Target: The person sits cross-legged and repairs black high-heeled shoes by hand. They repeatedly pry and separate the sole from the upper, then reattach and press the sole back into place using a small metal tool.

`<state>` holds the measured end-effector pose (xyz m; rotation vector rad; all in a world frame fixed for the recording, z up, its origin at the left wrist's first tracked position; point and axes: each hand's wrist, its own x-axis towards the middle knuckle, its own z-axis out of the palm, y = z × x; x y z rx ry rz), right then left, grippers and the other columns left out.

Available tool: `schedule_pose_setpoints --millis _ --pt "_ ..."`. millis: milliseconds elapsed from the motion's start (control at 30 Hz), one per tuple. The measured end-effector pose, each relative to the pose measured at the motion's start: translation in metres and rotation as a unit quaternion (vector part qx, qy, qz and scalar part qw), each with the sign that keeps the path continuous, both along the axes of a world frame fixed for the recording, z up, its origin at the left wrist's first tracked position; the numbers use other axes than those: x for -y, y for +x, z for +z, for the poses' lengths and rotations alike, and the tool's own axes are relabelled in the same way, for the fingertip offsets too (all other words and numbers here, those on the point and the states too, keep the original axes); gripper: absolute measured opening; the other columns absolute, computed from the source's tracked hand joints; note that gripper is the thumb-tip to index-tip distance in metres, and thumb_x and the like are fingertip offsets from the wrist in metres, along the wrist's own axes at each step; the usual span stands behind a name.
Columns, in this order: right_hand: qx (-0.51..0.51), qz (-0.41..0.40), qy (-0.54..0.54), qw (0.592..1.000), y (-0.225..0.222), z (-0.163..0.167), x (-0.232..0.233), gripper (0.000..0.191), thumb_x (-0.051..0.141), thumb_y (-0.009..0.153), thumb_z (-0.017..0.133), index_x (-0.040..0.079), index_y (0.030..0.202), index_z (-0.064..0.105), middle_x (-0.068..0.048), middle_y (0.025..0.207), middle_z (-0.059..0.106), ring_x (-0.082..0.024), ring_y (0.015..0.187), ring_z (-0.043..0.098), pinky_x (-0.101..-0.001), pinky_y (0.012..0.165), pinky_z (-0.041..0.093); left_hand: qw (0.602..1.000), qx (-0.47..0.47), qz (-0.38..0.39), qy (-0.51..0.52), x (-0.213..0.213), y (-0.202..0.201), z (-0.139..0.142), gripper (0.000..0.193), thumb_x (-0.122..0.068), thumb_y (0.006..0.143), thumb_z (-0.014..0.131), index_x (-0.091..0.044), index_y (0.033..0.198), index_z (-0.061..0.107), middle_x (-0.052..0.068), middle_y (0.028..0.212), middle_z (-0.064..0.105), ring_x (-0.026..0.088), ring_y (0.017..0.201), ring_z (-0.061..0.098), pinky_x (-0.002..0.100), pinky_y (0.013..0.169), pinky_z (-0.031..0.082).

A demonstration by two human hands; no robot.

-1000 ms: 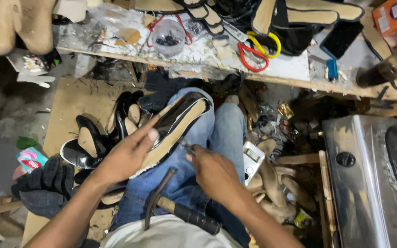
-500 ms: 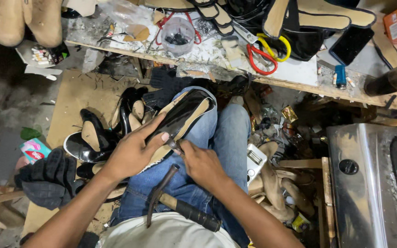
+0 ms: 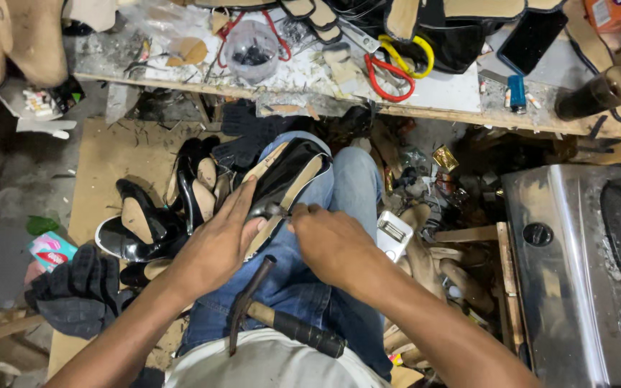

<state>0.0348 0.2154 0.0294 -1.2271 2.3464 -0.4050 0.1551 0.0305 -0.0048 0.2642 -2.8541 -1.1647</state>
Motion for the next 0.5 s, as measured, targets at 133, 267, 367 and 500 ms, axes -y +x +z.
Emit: schedule_pose_setpoints --millis 133,267,367,500 --pt "0.005 0.009 -0.066 0.998 -0.010 -0.030 -0.001 0.021 0.020 0.102 0.054 0.003 0.115 0.054 -0.023 0.088 0.072 -0.045 0.081 0.069 -0.0564 0.068 0.052 0.998 0.006 -0.028 0.048 0.014 -0.010 -0.005 0.065 -0.033 0.104 0.044 -0.004 0.159 0.025 0.023 0.159 0.036 0.039 0.145 0.038 0.042 0.112 0.035" --pt "-0.023 0.033 -0.213 0.976 -0.024 -0.061 0.003 0.021 0.021 0.101 0.058 0.006 0.115 0.054 -0.022 0.088 0.071 -0.044 0.076 0.067 -0.0541 0.062 0.053 0.997 0.044 0.004 0.060 0.024 -0.028 -0.011 0.061 -0.041 0.107 0.038 -0.007 0.157 0.030 0.017 0.164 0.036 0.030 0.153 0.035 0.035 0.121 0.029" --pt "-0.015 0.061 -0.158 0.986 -0.025 -0.062 -0.003 0.021 0.012 0.094 0.057 0.006 0.114 0.056 -0.020 0.093 0.072 -0.043 0.081 0.069 -0.0540 0.067 0.053 0.998 0.043 -0.051 0.022 0.021 -0.034 -0.006 0.069 -0.042 0.104 0.043 -0.006 0.158 0.024 0.021 0.161 0.033 0.036 0.150 0.033 0.040 0.117 0.030" --pt "-0.226 0.030 -0.050 0.972 -0.009 -0.037 -0.013 0.024 0.006 0.086 0.058 0.002 0.109 0.061 -0.019 0.102 0.071 -0.041 0.092 0.070 -0.0528 0.077 0.056 0.984 0.159 -0.014 -0.080 0.006 -0.038 0.014 0.072 -0.043 0.102 0.038 -0.007 0.159 0.013 0.020 0.163 0.026 0.041 0.141 0.039 0.045 0.110 0.038"
